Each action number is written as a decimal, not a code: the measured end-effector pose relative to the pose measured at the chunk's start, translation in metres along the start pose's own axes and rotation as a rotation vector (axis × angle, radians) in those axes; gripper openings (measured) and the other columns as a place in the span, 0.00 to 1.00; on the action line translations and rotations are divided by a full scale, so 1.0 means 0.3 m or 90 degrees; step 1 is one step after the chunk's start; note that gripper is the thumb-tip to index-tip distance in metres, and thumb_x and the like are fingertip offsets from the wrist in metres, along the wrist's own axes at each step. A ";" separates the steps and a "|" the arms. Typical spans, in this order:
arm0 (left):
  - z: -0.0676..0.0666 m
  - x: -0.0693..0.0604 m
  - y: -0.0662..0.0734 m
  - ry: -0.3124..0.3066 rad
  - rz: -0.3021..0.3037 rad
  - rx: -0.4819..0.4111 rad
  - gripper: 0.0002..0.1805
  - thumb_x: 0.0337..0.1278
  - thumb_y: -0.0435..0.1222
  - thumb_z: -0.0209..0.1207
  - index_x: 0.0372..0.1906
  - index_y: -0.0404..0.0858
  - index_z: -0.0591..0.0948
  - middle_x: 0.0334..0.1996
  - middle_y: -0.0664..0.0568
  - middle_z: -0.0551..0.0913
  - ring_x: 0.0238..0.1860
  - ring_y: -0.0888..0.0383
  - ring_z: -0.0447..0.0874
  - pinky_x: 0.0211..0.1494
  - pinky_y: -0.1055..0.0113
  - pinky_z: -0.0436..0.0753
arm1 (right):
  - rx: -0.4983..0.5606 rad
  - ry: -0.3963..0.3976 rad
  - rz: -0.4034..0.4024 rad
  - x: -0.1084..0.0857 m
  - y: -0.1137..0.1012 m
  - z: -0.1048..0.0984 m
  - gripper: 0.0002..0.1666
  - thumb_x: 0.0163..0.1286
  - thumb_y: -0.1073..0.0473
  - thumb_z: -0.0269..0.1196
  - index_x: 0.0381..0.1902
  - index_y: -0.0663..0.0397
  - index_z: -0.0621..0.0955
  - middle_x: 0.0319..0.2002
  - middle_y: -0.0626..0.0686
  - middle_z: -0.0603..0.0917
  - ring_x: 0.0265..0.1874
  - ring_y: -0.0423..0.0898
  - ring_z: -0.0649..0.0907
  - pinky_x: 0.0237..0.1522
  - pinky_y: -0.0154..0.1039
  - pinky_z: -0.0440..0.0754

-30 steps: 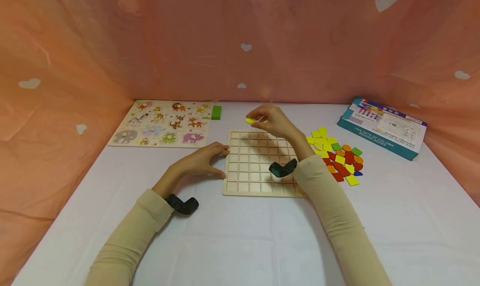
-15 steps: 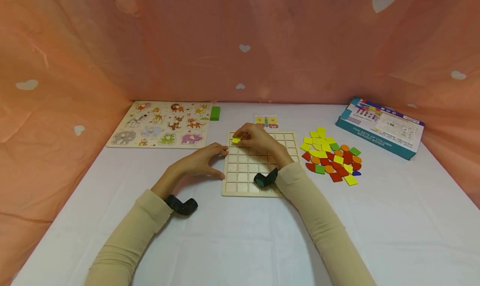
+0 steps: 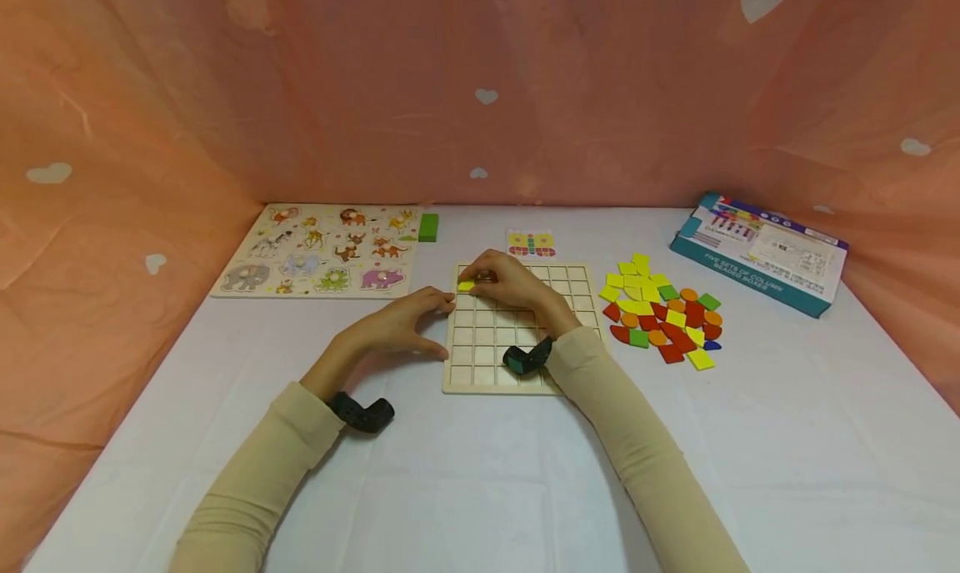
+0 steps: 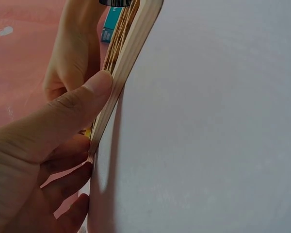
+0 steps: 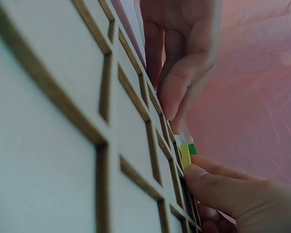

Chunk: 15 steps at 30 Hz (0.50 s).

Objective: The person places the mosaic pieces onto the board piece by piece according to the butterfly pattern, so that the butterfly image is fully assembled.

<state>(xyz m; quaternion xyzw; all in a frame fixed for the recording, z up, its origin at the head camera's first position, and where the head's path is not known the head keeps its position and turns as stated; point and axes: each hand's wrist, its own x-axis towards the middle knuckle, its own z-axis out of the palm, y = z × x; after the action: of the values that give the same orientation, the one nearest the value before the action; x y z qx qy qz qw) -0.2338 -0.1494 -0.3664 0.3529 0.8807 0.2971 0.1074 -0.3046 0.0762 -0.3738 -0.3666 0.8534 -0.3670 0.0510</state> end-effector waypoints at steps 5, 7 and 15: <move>0.001 0.001 0.000 0.001 0.004 -0.002 0.35 0.41 0.41 0.71 0.56 0.30 0.73 0.64 0.40 0.66 0.66 0.46 0.61 0.70 0.52 0.59 | 0.012 -0.018 0.003 0.001 0.008 -0.001 0.14 0.63 0.63 0.63 0.47 0.57 0.83 0.45 0.55 0.78 0.43 0.47 0.74 0.45 0.39 0.73; 0.001 -0.001 0.002 0.001 0.003 -0.001 0.35 0.41 0.41 0.71 0.56 0.30 0.73 0.64 0.40 0.66 0.66 0.46 0.61 0.70 0.52 0.59 | 0.029 -0.019 0.009 0.001 0.013 0.002 0.13 0.63 0.63 0.63 0.47 0.57 0.83 0.44 0.54 0.77 0.43 0.47 0.74 0.46 0.39 0.73; 0.000 0.000 0.000 -0.002 -0.002 -0.002 0.36 0.40 0.41 0.72 0.57 0.30 0.73 0.64 0.41 0.66 0.66 0.47 0.61 0.70 0.53 0.59 | 0.024 -0.009 -0.002 0.004 0.016 0.008 0.15 0.64 0.64 0.62 0.48 0.59 0.82 0.45 0.56 0.77 0.43 0.48 0.75 0.45 0.39 0.73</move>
<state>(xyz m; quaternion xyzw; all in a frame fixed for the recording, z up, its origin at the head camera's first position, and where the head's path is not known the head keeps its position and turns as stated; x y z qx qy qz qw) -0.2337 -0.1494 -0.3663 0.3518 0.8805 0.2980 0.1099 -0.3073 0.0762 -0.3784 -0.3697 0.8451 -0.3809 0.0632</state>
